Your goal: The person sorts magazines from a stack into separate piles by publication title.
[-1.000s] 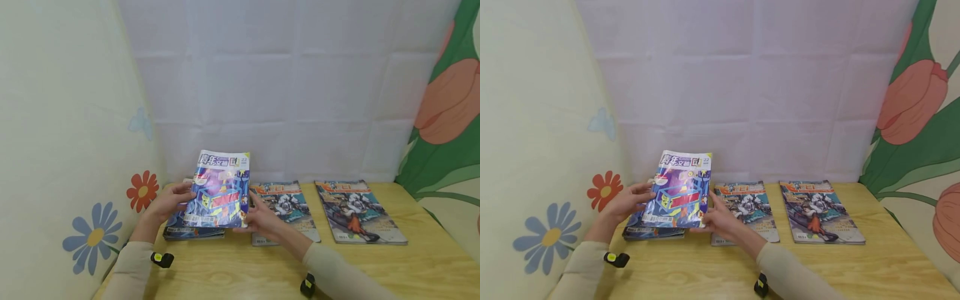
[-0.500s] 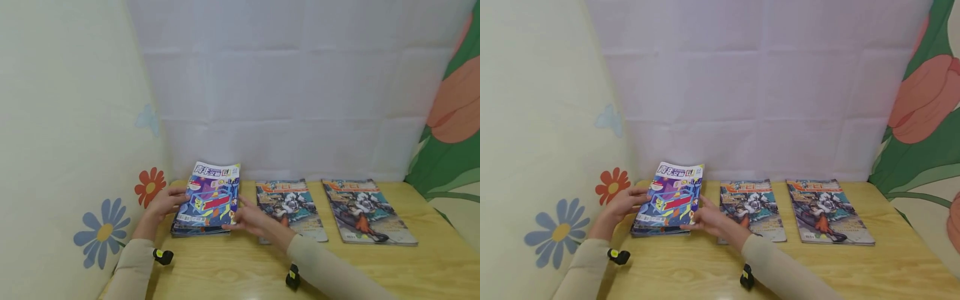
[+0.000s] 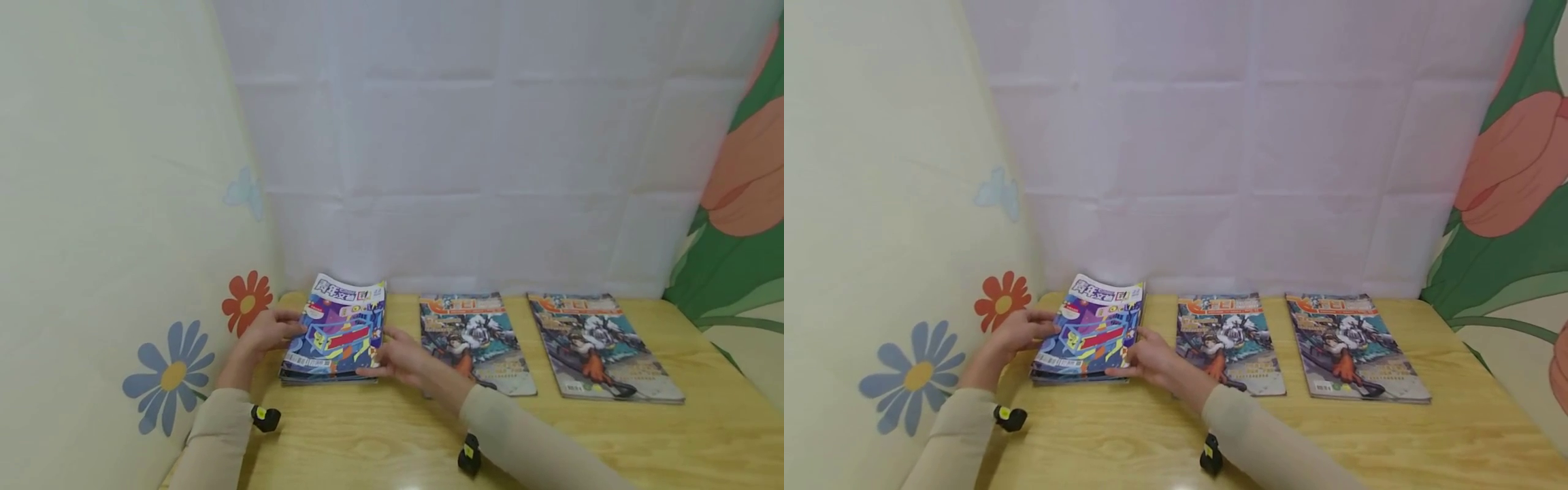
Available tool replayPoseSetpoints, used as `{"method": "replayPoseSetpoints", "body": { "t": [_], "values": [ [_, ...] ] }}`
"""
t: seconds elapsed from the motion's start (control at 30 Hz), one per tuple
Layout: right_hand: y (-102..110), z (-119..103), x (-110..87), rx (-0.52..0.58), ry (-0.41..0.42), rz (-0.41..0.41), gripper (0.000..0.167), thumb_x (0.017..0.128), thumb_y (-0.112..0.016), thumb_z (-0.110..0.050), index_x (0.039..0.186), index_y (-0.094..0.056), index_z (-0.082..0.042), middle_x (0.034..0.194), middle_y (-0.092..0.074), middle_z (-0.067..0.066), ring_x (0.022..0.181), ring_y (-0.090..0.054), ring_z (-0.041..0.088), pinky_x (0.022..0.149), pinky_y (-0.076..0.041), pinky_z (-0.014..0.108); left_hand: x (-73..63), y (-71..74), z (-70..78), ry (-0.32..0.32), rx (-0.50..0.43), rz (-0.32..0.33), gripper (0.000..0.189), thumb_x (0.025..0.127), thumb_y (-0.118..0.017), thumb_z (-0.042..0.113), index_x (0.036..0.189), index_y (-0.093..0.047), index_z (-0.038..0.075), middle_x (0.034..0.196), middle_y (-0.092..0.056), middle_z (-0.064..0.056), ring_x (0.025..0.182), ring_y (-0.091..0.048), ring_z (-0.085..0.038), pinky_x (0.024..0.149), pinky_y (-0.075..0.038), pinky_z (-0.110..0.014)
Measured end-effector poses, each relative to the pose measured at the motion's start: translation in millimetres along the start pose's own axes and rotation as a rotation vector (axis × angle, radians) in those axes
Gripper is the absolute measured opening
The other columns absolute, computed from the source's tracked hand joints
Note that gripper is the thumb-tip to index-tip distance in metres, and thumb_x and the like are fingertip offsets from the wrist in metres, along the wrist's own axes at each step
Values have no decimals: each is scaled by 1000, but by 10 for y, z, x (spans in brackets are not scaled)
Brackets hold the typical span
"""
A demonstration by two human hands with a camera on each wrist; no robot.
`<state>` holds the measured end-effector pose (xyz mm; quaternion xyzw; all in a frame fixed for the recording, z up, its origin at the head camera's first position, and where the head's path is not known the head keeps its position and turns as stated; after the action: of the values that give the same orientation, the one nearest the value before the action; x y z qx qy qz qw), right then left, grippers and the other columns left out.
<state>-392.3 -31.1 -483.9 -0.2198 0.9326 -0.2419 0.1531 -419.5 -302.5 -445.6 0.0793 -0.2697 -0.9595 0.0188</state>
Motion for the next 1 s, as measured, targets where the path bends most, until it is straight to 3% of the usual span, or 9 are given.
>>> {"method": "replayPoseSetpoints", "body": {
  "t": [0.13,0.2,0.3,0.4,0.63,0.8,1.0],
  "values": [
    [9,3,-18,-50,10,-5,89,79,-47,24,160,-20,1,133,-52,31,72,-55,19,86,-57,50,28,-29,-26,16,39,10,55,97,-72,21,142,-53,-3,128,-60,-24,110,-61,-37,91,-55,-45],
    [12,1,-29,-88,23,-8,81,81,-49,22,157,-26,5,123,-59,30,82,-66,32,85,-58,49,38,-38,-46,21,36,13,55,97,-71,20,143,-52,-4,127,-60,-25,110,-61,-37,91,-56,-44],
    [28,-13,-54,-151,53,4,67,85,-51,19,149,-36,11,110,-66,32,93,-69,47,81,-59,48,43,-41,-65,21,36,22,54,98,-70,20,143,-52,-5,126,-60,-26,108,-62,-36,90,-56,-44],
    [48,-47,-107,-205,66,12,55,90,-53,15,144,-42,14,104,-68,34,95,-69,48,80,-59,47,41,-36,-61,10,69,35,54,98,-69,19,141,-52,-7,126,-60,-27,107,-63,-36,90,-56,-45],
    [126,-200,-340,-290,36,15,58,99,-60,0,151,-37,9,119,-67,26,97,-71,41,83,-59,42,16,10,-12,2,139,75,53,97,-70,19,137,-54,-11,122,-60,-29,106,-62,-40,90,-56,-47],
    [194,-309,-502,-339,68,1,58,100,-60,-4,152,-37,8,128,-62,28,101,-69,42,85,-58,42,-40,72,33,14,197,79,51,98,-67,20,135,-54,-13,121,-60,-30,105,-62,-40,89,-55,-47],
    [311,-453,-711,-409,122,-15,56,101,-58,-8,152,-38,6,129,-61,29,98,-71,37,88,-57,43,-159,146,183,14,202,73,51,102,-60,22,137,-50,-15,125,-58,-32,105,-62,-42,90,-54,-51]
  ]
}}
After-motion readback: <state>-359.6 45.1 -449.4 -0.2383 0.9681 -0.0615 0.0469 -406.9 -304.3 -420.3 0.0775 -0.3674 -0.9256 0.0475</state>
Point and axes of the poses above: each hand's wrist, its own x-axis towards the middle knuckle, its own y-axis out of the back of the hand, z = x × y, the point moved 6 cm from there along x, towards the middle knuckle
